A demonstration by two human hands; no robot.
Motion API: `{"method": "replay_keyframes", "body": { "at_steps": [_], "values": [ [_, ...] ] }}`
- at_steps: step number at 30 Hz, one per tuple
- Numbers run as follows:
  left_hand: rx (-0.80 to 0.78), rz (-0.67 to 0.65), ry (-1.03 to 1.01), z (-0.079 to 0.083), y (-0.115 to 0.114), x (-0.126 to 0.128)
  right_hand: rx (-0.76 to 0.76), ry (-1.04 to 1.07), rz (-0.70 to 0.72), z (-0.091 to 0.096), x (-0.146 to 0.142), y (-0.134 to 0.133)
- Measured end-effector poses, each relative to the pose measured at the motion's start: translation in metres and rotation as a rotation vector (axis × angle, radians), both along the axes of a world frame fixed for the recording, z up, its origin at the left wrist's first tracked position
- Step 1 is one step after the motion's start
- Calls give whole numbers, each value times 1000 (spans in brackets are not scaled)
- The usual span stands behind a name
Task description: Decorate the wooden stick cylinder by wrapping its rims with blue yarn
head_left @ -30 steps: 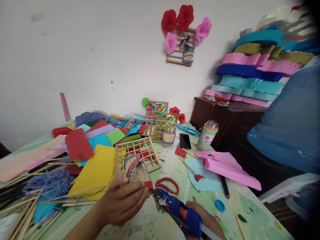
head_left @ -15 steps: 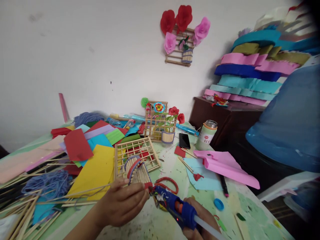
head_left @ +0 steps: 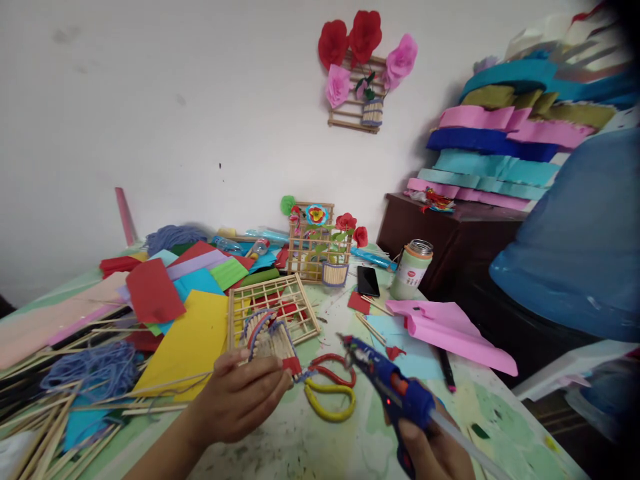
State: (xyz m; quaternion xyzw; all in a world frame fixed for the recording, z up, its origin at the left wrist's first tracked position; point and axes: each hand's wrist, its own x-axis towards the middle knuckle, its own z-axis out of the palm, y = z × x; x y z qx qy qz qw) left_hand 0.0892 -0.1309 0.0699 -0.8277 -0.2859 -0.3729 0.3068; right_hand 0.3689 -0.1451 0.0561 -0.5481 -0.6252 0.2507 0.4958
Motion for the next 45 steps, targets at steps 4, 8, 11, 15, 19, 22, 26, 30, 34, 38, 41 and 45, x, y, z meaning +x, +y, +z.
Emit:
{"method": "replay_keyframes", "body": {
  "at_steps": [4, 8, 11, 15, 19, 22, 26, 30, 34, 38, 41, 45],
  "values": [
    [-32, 38, -91, -4, 5, -4, -63, -359, -21, -12, 8, 45],
    [-35, -8, -224, 0, 9, -1, -165, -696, 16, -38, 15, 80],
    [-60, -11, -272, 5, 7, 3, -68, -752, 41, -47, 16, 84],
    [-122, -23, -311, 6, 3, 9, 95, -555, 94, -20, -2, 61],
    [-146, -68, -338, 4, 1, 14, 169, -152, 429, 14, -36, 30],
    [-167, -89, -339, 3, -1, 17, 178, 64, 486, 19, -54, 20],
    [-199, -95, -345, 3, -4, 21, 138, 246, 440, 14, -63, 20],
    [-183, -103, -349, 2, -5, 23, 164, 295, 446, 13, -63, 19],
    [-156, -121, -314, 2, -6, 25, 194, 303, 472, 16, -63, 16],
    [-135, -164, -251, 2, -7, 31, 217, 276, 466, 22, -62, 18],
    [-120, -190, -213, 4, -7, 35, 241, 208, 510, 26, -60, 23],
    [-140, -243, -151, 8, -6, 35, 236, 119, 602, 33, -59, 29]
  ]
}}
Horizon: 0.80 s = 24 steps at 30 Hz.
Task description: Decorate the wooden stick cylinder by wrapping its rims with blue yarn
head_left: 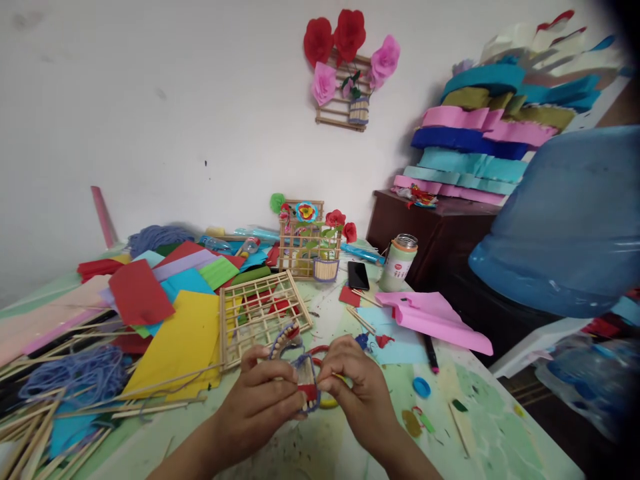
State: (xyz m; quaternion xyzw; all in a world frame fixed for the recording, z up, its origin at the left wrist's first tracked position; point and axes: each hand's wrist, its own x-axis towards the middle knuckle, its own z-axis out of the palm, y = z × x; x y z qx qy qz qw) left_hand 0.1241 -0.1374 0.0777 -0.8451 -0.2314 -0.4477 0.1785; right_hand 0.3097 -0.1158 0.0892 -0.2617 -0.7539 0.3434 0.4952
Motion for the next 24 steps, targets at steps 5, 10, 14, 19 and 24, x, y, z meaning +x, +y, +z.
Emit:
{"method": "replay_keyframes", "body": {
  "at_steps": [5, 10, 14, 19, 24],
  "values": [
    [-28, -47, 29, 2, 0, 0, -90, -88, 152, 9, -3, 6],
    [-94, -49, 8, 3, -4, 4, -252, -164, 258, 9, -3, 12],
    [-57, -9, 3, -5, -7, 3, -291, -220, 296, 6, 1, 16],
    [-35, -34, 95, -10, -11, 1, -257, -276, 362, 8, 6, 17],
    [8, -78, 61, -8, -15, 10, -171, -354, 485, 16, 8, 23]
  ]
}}
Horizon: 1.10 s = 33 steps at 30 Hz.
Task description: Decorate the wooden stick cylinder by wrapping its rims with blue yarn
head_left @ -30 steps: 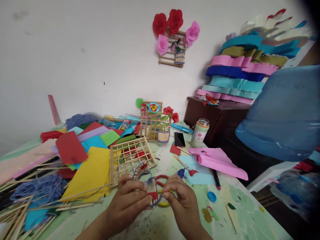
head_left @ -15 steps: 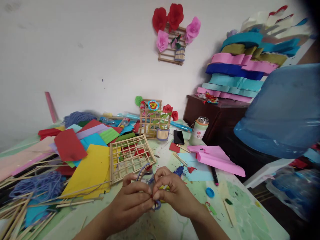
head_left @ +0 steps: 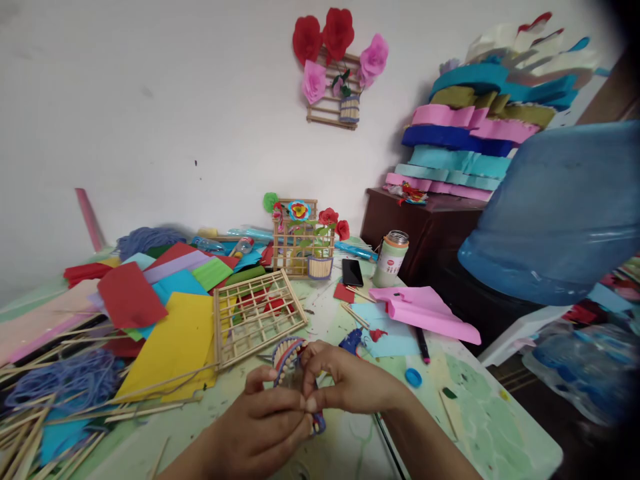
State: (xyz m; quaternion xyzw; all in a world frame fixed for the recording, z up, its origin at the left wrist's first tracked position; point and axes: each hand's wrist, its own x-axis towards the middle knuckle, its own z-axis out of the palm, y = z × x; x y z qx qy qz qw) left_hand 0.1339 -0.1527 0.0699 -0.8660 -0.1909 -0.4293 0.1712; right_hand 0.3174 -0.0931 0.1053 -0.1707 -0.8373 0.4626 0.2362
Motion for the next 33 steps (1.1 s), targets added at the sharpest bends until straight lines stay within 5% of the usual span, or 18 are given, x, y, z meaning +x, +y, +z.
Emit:
{"method": "replay_keyframes", "body": {
  "at_steps": [3, 6, 10, 14, 19, 33],
  "values": [
    [-37, 16, 11, -2, -2, 7, -45, -14, 76, -3, 0, 7],
    [-135, 62, -103, -5, 1, 10, -307, 33, 50, -19, -4, 14],
    [-451, 119, -443, -7, 12, 7, -609, 221, -303, -40, -14, 15],
    [-822, 95, -827, -7, 20, -1, -530, 388, -607, -42, -18, 7],
    [-1275, 92, -1099, -2, 20, -2, -336, 413, -631, -38, -23, -7],
    [-1321, 208, -851, -5, 24, -5, -471, 388, -575, -53, -45, -17]
  ]
}}
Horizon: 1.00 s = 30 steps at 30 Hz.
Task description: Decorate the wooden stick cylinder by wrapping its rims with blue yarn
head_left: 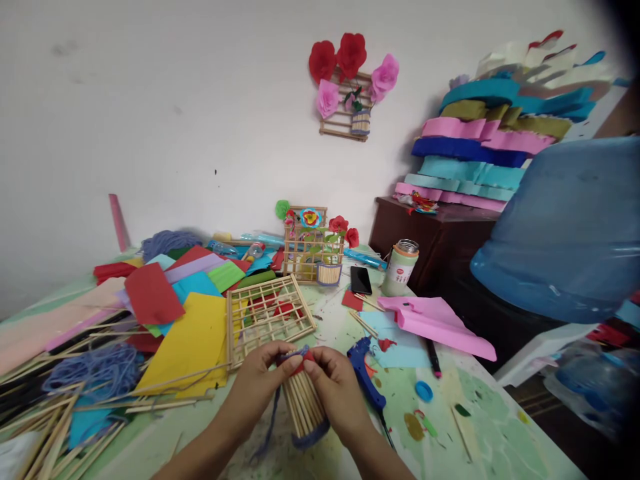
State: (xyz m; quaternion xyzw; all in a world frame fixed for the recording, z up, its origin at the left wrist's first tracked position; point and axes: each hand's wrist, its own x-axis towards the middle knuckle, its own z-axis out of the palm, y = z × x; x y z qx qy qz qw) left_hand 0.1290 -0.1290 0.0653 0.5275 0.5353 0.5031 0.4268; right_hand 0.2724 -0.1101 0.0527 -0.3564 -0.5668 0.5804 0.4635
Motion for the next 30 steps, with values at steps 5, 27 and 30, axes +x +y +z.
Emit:
{"method": "replay_keyframes", "body": {
  "at_steps": [5, 27, 30],
  "values": [
    [52, -19, 214, 7, -1, -4, -89, 137, 34, -1, 1, 1],
    [75, -5, 254, 10, 0, -9, -121, 126, 97, 2, 4, 2],
    [102, 8, 277, 10, 0, -8, -72, 86, 77, 0, 8, 3]
  ]
}}
